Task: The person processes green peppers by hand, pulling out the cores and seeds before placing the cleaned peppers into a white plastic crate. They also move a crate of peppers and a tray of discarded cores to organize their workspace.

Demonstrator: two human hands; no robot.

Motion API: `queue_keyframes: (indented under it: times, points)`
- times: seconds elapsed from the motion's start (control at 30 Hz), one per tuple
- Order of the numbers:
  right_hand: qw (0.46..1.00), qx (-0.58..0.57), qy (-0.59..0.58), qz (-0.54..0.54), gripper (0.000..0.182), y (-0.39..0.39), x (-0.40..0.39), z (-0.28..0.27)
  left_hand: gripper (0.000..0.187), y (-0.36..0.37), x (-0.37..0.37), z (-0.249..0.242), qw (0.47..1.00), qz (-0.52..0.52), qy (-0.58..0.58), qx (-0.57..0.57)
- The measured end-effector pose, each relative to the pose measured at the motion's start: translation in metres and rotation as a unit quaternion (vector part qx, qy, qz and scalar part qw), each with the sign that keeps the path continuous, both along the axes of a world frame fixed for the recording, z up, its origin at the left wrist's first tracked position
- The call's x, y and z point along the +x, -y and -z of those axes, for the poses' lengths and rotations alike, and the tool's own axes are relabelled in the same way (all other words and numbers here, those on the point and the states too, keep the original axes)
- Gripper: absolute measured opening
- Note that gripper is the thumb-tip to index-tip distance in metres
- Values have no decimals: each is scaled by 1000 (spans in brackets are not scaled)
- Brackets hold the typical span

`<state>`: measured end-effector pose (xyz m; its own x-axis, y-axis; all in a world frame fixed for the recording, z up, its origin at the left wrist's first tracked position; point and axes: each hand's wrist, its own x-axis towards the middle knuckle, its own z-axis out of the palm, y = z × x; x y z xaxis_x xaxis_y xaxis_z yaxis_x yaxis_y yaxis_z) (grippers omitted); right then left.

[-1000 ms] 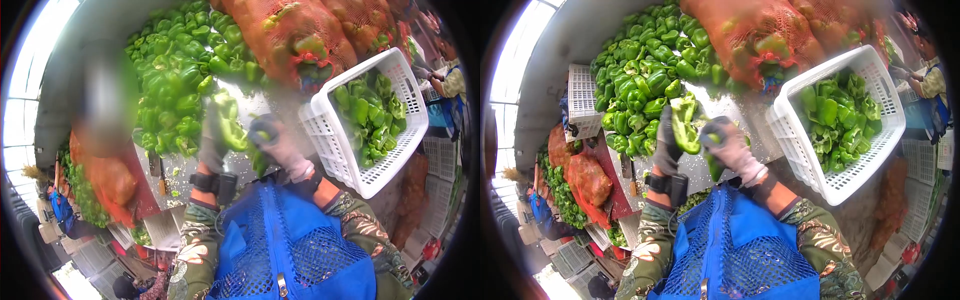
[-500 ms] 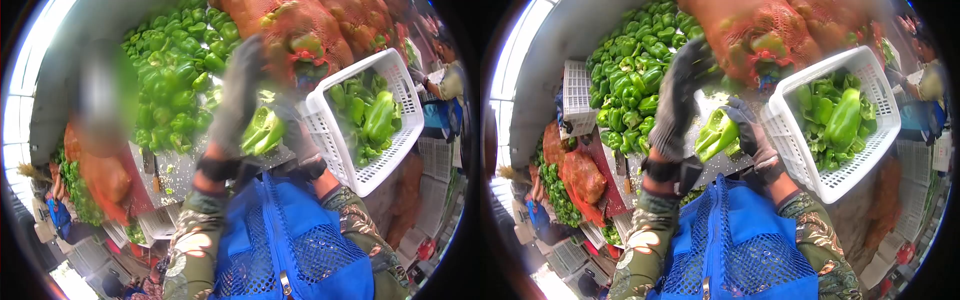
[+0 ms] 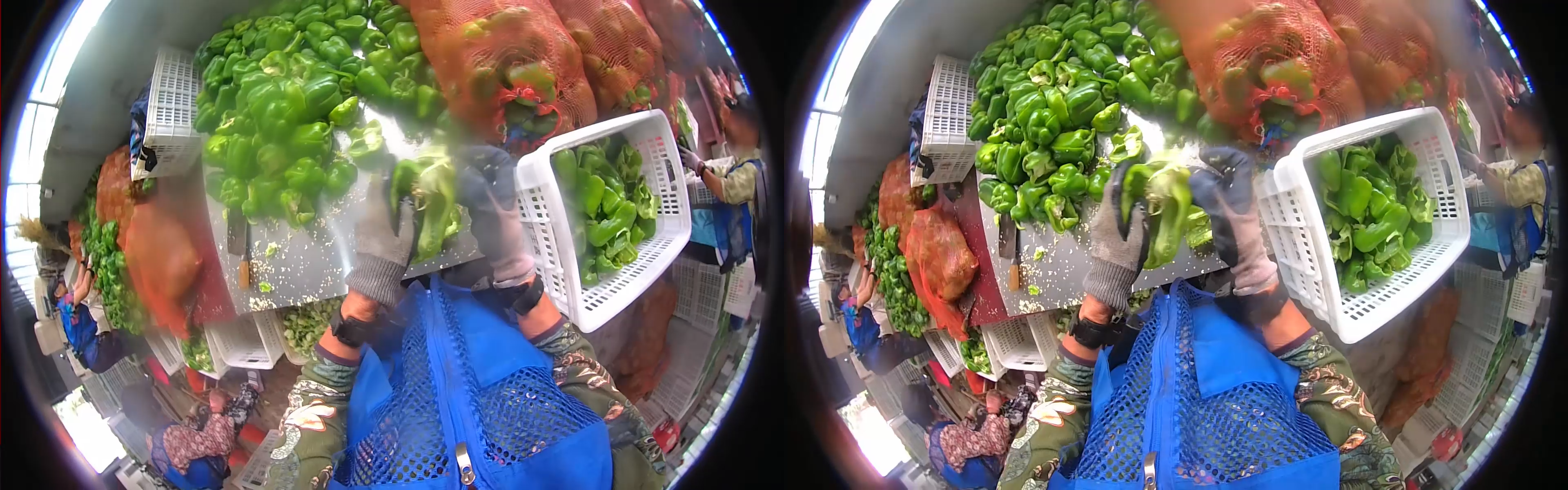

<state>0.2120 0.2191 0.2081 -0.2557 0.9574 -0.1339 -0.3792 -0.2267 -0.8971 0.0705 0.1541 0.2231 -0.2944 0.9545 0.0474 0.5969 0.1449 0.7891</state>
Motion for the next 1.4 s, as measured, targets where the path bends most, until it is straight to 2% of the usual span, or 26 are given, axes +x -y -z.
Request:
queue_keyframes:
  times: [0.07, 0.13, 0.17, 0.2, 0.23, 0.3, 0.33, 0.37, 0.4, 0.47, 0.5, 0.63, 0.73, 0.83, 0.93, 0.97, 1.07, 1.1, 1.2, 1.23, 1.33, 1.37, 1.4]
  points:
    - [981, 51, 164, -93, 51, 0, 6, -2, 60, 6, -2, 2, 999, -22, -47, 16]
    - [945, 171, 239, -141, 49, 6, -4, 1, 63, 8, 0, -4, 1000, 4, 9, 14]
    - [953, 126, 192, -196, 45, -2, -3, -1, 62, 9, -7, 2, 999, 18, 20, 22]
    - [942, 156, 204, -215, 44, -5, -3, 0, 62, 10, -15, 10, 999, 33, 31, 31]
    - [930, 184, 218, -233, 43, -8, -2, 2, 57, 7, -26, 17, 999, 28, -28, -27]
    - [899, 256, 249, -256, 42, -13, 0, 7, 53, 1, -39, 15, 988, 97, -91, -74]
    - [898, 246, 247, -270, 40, -13, 1, 8, 52, 2, -43, 14, 979, 131, -121, -99]
    - [897, 236, 245, -283, 38, -14, 0, 7, 51, 4, -45, 23, 974, 147, -162, -57]
    - [896, 227, 243, -295, 36, -14, 0, 6, 51, 6, -45, 22, 977, 139, -155, -56]
    - [888, 261, 277, -257, 33, -9, -7, -1, 49, 10, -44, 18, 981, 123, -140, -55]
    - [883, 279, 293, -238, 31, -8, -11, -4, 41, 11, -42, 22, 983, 102, -149, -25]
    - [909, 235, 291, -183, 31, 3, -23, 9, 26, 19, -37, 34, 995, 20, -93, 26]
    - [916, 216, 295, -164, 32, 7, -31, 24, 25, 20, -38, 43, 997, -21, -70, 27]
    - [922, 186, 286, -185, 35, 8, -33, 18, 41, 25, -49, 40, 1000, 5, 1, -18]
    - [903, 212, 286, -242, 38, 7, -31, 9, 63, 29, -59, 24, 989, 57, -124, 63]
    - [889, 231, 298, -261, 40, 2, -30, 17, 81, 28, -63, 17, 978, 117, -161, 59]
    - [856, 281, 314, -298, 44, -7, -34, 5, 80, 22, -70, 18, 981, 179, -73, -1]
    - [854, 283, 312, -306, 44, -8, -37, -2, 79, 21, -69, 18, 983, 167, -76, 27]
    - [866, 242, 287, -329, 37, -6, -40, -1, 75, 22, -60, 14, 984, 154, -91, -2]
    - [872, 221, 276, -339, 34, -6, -39, 1, 66, 22, -58, 16, 982, 141, -121, -11]
    - [888, 148, 278, -335, 34, -6, -34, 0, 57, 17, -54, 30, 988, 113, -95, -48]
    - [888, 194, 286, -304, 35, -3, -33, 13, 50, 17, -49, 41, 984, 102, -137, -44]
    - [877, 178, 335, -296, 38, 1, -33, 17, 49, 18, -46, 48, 986, 91, -134, -39]
